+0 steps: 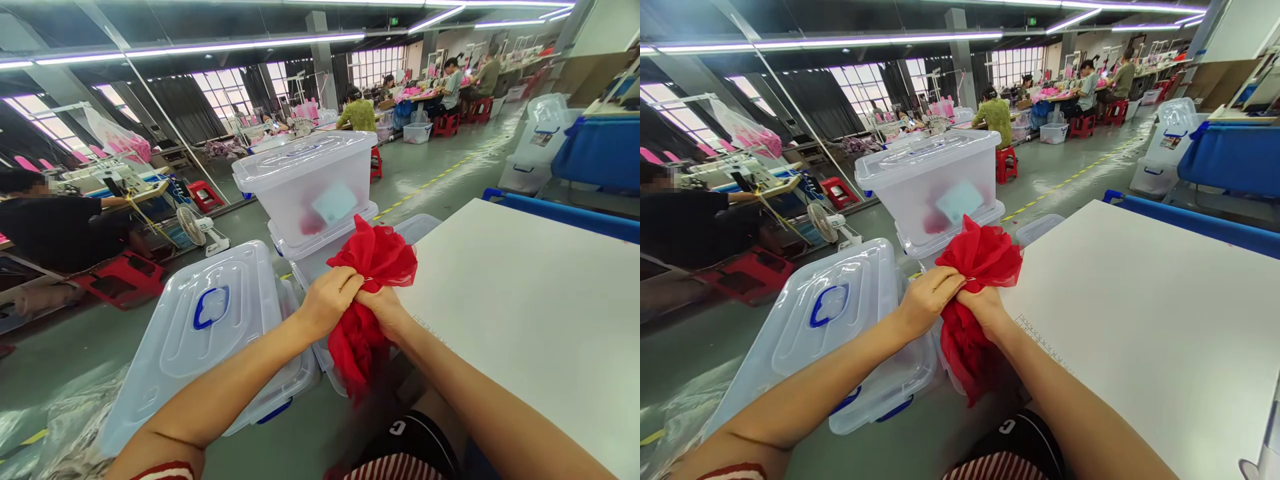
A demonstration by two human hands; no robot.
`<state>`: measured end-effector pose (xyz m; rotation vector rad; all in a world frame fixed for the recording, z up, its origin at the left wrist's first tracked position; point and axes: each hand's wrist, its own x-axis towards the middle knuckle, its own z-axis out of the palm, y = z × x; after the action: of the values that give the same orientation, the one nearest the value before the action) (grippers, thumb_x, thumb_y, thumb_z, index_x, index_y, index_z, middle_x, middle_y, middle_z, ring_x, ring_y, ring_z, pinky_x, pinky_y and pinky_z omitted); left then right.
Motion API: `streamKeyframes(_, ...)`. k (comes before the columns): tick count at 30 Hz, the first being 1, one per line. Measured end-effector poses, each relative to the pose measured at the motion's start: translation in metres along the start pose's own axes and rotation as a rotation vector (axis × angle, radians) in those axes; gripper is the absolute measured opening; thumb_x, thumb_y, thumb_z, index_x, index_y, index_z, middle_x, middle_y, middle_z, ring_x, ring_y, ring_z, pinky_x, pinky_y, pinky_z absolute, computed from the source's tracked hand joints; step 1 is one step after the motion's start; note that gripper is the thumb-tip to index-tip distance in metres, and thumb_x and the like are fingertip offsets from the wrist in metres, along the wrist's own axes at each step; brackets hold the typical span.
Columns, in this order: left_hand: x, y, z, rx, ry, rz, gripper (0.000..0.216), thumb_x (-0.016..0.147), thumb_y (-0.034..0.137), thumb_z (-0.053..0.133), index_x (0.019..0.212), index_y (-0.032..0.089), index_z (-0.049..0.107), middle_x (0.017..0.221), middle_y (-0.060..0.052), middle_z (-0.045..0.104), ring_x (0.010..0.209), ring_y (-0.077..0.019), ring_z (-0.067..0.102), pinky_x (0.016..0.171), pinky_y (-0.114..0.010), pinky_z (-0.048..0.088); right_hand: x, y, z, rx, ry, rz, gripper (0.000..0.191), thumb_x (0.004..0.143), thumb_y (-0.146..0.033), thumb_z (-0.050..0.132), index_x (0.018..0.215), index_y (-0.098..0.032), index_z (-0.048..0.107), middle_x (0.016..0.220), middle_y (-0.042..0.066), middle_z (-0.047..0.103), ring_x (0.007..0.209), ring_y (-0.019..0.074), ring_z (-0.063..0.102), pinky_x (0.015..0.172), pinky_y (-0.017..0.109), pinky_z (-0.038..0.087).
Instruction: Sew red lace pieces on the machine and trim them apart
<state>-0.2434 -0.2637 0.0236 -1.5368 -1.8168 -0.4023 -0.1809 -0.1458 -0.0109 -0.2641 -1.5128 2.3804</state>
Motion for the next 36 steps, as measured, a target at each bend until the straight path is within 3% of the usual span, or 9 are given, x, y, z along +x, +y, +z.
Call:
streamKeyframes(4,-0.001,0.004,-0.001,0.054,-0.082,-0.017,0.025,0.099,0.014,0.039,0.09,0.014,0.062,0.089,-0.008,0.064,0.079,-0.0174,0.06,0.071,-0.029,0.051,0.0,0.001,0.001,-0.08,-0.014,-0.029,0.017,0.058,-0.025,0.069,0.065,-0.022,0.053,0.068,-0.004,0.056,0.077,0.0168,0.052,0.075,0.03,0.046)
streamKeyframes(12,0.015,-0.004,-0.017,-0.086,-0.545,-0.182,0.016,0.098,0.019,0.044,0.089,0.015,0.057,0.092,-0.006,0.059,0.082,-0.0186,0.058,0.073,-0.031,0.051,-0.001,0.002,0.001,-0.163,-0.049,-0.029,0.021,0.058,-0.028,0.065,0.075,-0.022,0.055,0.078,-0.001,0.059,0.074,0.017,0.053,0.071,0.03,0.047)
streamKeyframes(15,0.017,-0.005,-0.016,-0.007,-0.637,-0.197,0.016,0.096,0.014,0.043,0.088,0.014,0.056,0.094,-0.009,0.058,0.085,-0.0221,0.058,0.074,-0.035,0.05,-0.001,0.001,0.0,-0.191,-0.059,-0.04,0.02,0.059,-0.028,0.065,0.075,-0.023,0.055,0.081,-0.001,0.06,0.079,0.0181,0.053,0.071,0.029,0.046)
streamKeyframes(19,0.015,-0.003,-0.016,-0.01,-0.631,-0.192,0.02,0.096,0.011,0.037,0.087,0.014,0.055,0.095,-0.012,0.058,0.087,-0.0233,0.056,0.078,-0.037,0.049,-0.002,0.001,0.0,-0.219,-0.052,-0.023,0.019,0.058,-0.029,0.066,0.073,-0.022,0.056,0.08,-0.001,0.06,0.08,0.0178,0.053,0.073,0.03,0.046)
streamKeyframes(21,0.016,-0.004,-0.023,-0.151,-0.591,-0.216,0.017,0.096,0.014,0.038,0.087,0.016,0.052,0.095,-0.009,0.057,0.088,-0.0208,0.055,0.081,-0.035,0.048,-0.003,0.001,-0.001,-0.23,-0.052,0.012,0.017,0.057,-0.029,0.066,0.069,-0.021,0.056,0.074,-0.002,0.057,0.073,0.016,0.051,0.069,0.029,0.045)
streamKeyframes(24,0.016,-0.007,-0.034,-0.576,-0.533,-0.386,0.012,0.095,0.021,0.04,0.088,0.018,0.05,0.093,-0.005,0.057,0.085,-0.0166,0.052,0.079,-0.03,0.046,-0.005,0.001,-0.002,-0.237,-0.061,0.084,0.015,0.057,-0.03,0.064,0.061,-0.021,0.052,0.063,-0.004,0.053,0.061,0.0132,0.046,0.058,0.027,0.041)
streamKeyframes(27,0.013,-0.015,-0.042,-0.94,-0.57,-0.611,0.021,0.094,0.033,0.04,0.085,0.018,0.051,0.083,-0.002,0.055,0.074,-0.0141,0.048,0.069,-0.027,0.041,-0.004,-0.001,-0.002,-0.217,-0.061,0.121,0.013,0.055,-0.026,0.063,0.063,-0.021,0.053,0.064,-0.004,0.054,0.061,0.013,0.047,0.056,0.026,0.041)
streamKeyframes(32,0.005,-0.049,-0.058,-1.002,-0.707,-0.782,0.032,0.079,0.046,0.064,0.072,0.015,0.059,0.057,0.004,0.043,0.055,-0.009,0.035,0.052,-0.023,0.027,-0.002,-0.009,-0.001,-0.13,-0.134,0.153,0.025,0.051,-0.02,0.061,0.076,-0.021,0.056,0.069,-0.005,0.057,0.062,0.0121,0.05,0.059,0.024,0.044)
streamKeyframes(36,0.005,-0.078,-0.064,-1.117,-0.408,-0.987,0.045,0.069,0.057,0.074,0.065,0.014,0.059,0.055,0.004,0.046,0.05,-0.0069,0.036,0.049,-0.021,0.025,-0.009,-0.017,0.0,-0.14,-0.413,0.272,0.026,0.051,-0.013,0.061,0.076,-0.018,0.061,0.062,-0.006,0.057,0.055,0.0113,0.051,0.05,0.022,0.041)
